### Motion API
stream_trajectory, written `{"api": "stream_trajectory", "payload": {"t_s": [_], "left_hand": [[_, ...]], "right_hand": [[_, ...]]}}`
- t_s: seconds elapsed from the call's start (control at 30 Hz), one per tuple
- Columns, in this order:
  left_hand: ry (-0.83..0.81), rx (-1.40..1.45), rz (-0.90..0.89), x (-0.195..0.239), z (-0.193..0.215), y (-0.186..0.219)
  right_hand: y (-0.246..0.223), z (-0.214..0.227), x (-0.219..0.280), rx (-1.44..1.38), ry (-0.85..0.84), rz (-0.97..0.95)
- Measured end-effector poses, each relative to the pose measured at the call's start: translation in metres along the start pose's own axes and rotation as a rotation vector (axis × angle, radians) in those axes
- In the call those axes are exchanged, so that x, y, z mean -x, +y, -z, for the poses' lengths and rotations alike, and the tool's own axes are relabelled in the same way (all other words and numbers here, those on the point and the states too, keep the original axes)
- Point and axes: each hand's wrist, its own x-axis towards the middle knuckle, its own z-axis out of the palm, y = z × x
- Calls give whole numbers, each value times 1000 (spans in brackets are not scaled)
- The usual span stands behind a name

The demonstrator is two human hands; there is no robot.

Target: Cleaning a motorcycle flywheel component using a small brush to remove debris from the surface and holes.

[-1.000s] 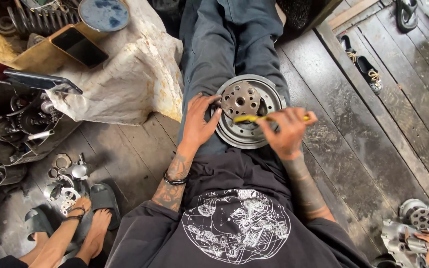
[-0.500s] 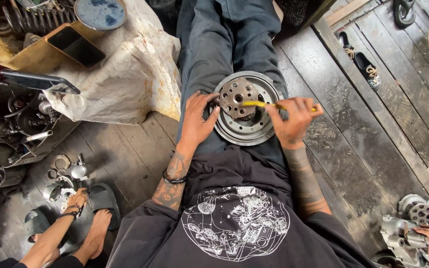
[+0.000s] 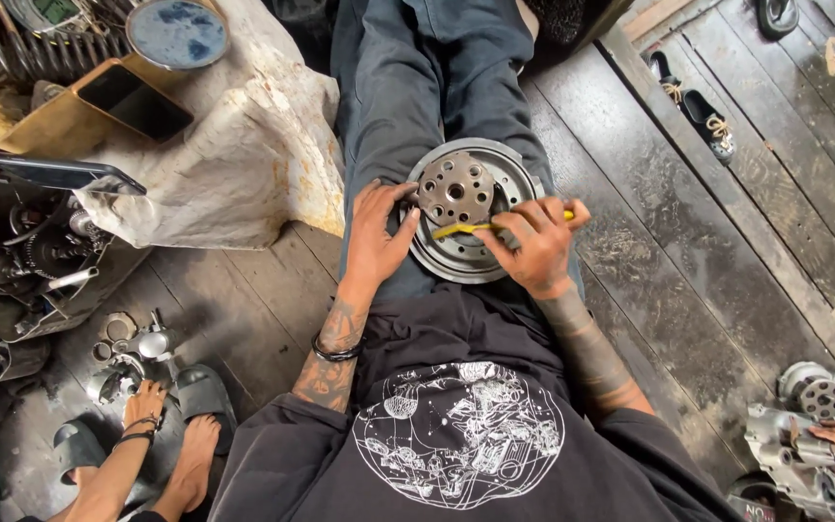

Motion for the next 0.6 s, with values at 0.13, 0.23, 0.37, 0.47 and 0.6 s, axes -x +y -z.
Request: {"api": "stream_trajectory", "payload": {"t_s": [0.13, 0.23, 0.37, 0.47, 0.6], "left_hand": [[25, 23, 16, 1, -2, 0], [5, -17, 0, 0, 1, 6], [-4, -15, -10, -1, -1, 3], [17, 22, 22, 0, -1, 4], [8, 27, 41, 0, -3, 2]], "right_hand": [[30, -1, -10, 71, 49, -67], [-16, 18, -32, 38, 8, -30], [-1, 0, -23, -27, -34, 78], [20, -4, -30, 67, 31, -7], [-16, -2, -43, 6, -23, 55]]}}
